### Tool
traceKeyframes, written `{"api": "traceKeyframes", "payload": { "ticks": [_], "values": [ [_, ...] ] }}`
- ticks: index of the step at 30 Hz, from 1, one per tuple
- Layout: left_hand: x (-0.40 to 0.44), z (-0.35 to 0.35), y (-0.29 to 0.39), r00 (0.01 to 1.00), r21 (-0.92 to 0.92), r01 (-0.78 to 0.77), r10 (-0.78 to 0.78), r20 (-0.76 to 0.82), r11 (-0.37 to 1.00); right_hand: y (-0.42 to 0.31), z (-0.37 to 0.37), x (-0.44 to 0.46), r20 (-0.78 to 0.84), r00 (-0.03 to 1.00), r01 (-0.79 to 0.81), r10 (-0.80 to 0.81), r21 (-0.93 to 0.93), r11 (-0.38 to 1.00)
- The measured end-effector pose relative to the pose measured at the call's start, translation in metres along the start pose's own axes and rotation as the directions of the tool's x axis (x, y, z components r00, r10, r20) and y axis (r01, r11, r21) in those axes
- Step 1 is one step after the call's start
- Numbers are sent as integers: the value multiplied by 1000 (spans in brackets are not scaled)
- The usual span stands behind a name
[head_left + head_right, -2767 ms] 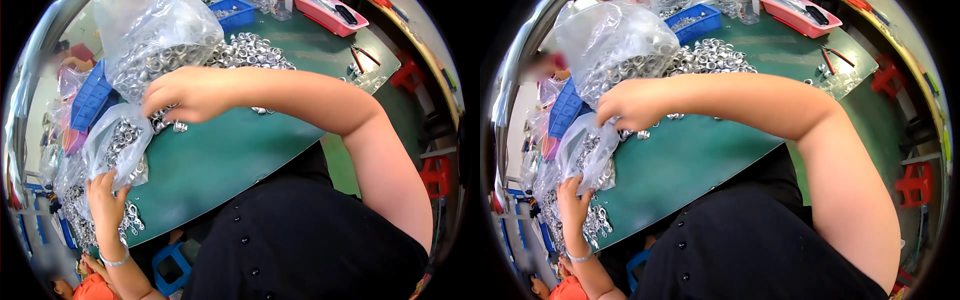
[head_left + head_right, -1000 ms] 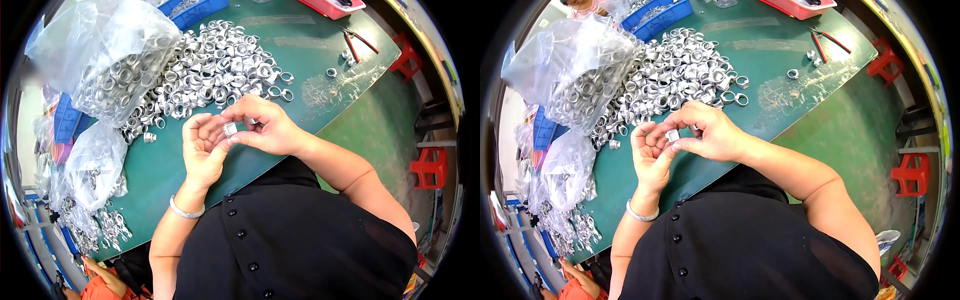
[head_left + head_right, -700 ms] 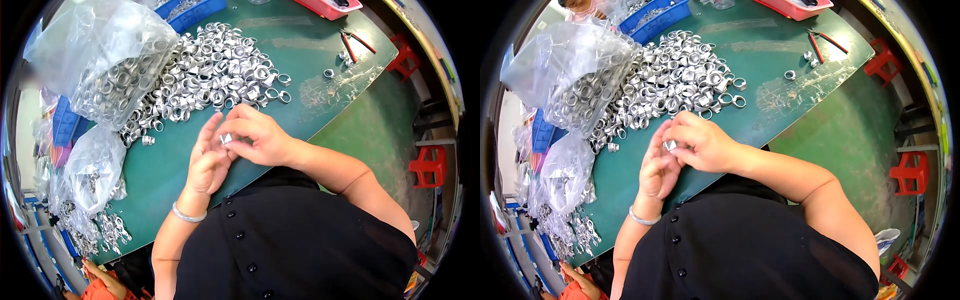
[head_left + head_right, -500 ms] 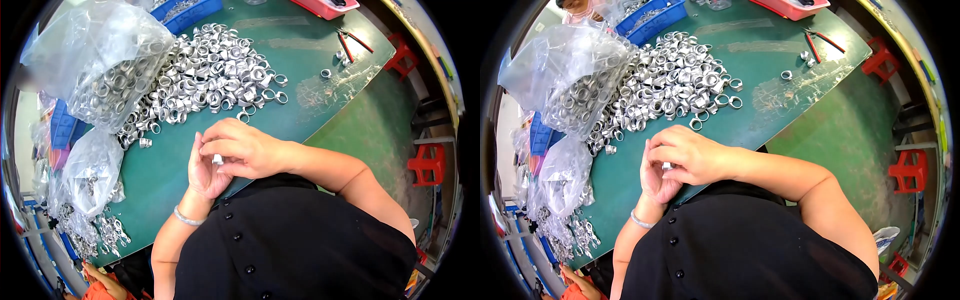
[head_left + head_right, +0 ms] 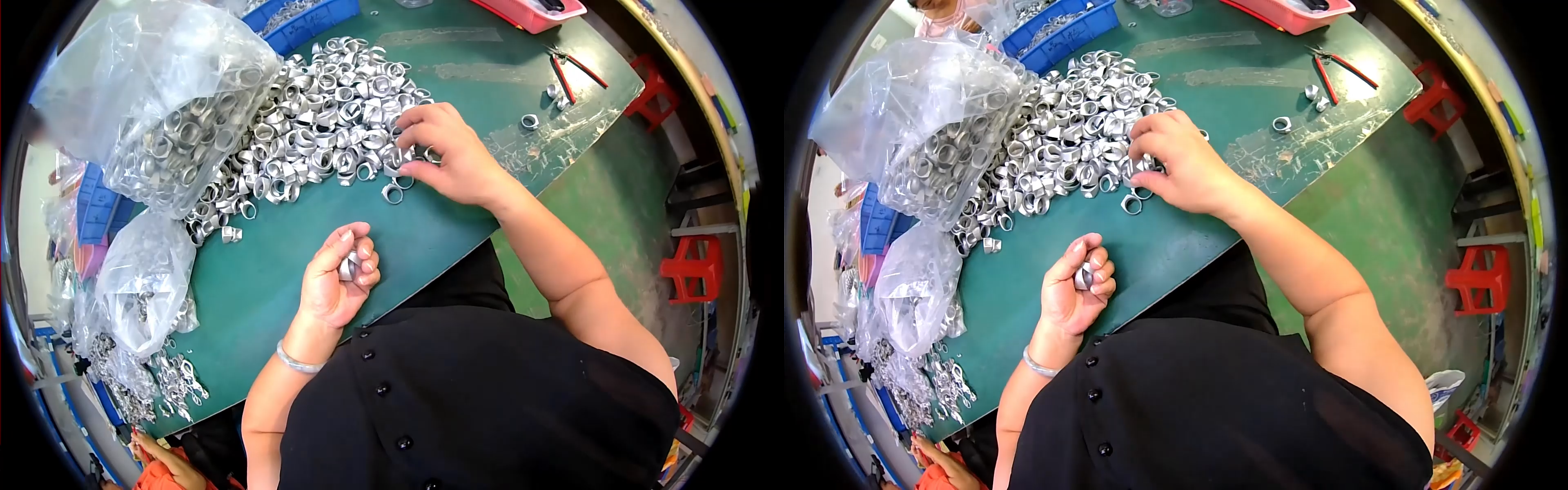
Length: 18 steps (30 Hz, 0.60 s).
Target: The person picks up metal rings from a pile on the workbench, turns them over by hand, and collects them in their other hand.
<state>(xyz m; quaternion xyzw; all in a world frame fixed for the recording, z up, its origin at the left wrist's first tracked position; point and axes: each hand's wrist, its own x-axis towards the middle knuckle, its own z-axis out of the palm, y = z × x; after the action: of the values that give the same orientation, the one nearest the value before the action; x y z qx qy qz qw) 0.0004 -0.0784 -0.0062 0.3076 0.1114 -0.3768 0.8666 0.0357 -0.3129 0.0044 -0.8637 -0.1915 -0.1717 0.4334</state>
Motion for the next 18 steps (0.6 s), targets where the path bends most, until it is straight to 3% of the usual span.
{"api": "traceKeyframes", "payload": {
  "ticks": [1, 2, 3, 4, 6, 8, 9, 10, 12, 15, 18],
  "values": [
    [0, 1, 0, 1000, 1, 4, -4, -7, 1000, -2, -2, 0, 26, 989, -147, 146, 295, 944],
    [-1, 1, 0, 1000, 2, 9, -9, -13, 1000, -4, -4, 0, 93, 957, -279, 275, 555, 784],
    [-1, 0, 0, 1000, 4, 10, -10, -6, 1000, -5, -3, 2, 110, 945, -272, 308, 788, 553],
    [0, 0, 0, 1000, 5, 10, -10, 1, 1000, -10, -8, 2, 168, 915, -294, 367, 901, 319],
    [0, 0, -1, 1000, 9, 9, -9, 9, 1000, -11, -8, 3, 224, 893, -325, 390, 921, 214],
    [0, 0, -1, 1000, 12, 5, -5, 5, 1000, -13, -3, 7, 219, 846, -513, 486, 581, 632],
    [0, 0, -1, 1000, 14, 3, -3, 4, 1000, -9, 5, 5, 101, 937, -348, 334, 254, 902],
    [0, 1, -1, 1000, 16, 0, 0, 3, 1000, -13, 9, 4, 3, 996, -92, 93, -99, 991],
    [0, 1, -2, 1000, 19, -2, 2, 1, 1000, -24, 15, 5, 72, 995, -24, 69, -497, 867],
    [-1, 0, -1, 1000, 24, -6, 6, 1, 1000, -25, 18, 7, 179, 980, 28, 90, -566, 824],
    [-2, 0, -1, 1000, 22, -2, 2, 4, 1000, -15, 16, 5, 99, 995, 15, 14, -279, 960]
  ]
}}
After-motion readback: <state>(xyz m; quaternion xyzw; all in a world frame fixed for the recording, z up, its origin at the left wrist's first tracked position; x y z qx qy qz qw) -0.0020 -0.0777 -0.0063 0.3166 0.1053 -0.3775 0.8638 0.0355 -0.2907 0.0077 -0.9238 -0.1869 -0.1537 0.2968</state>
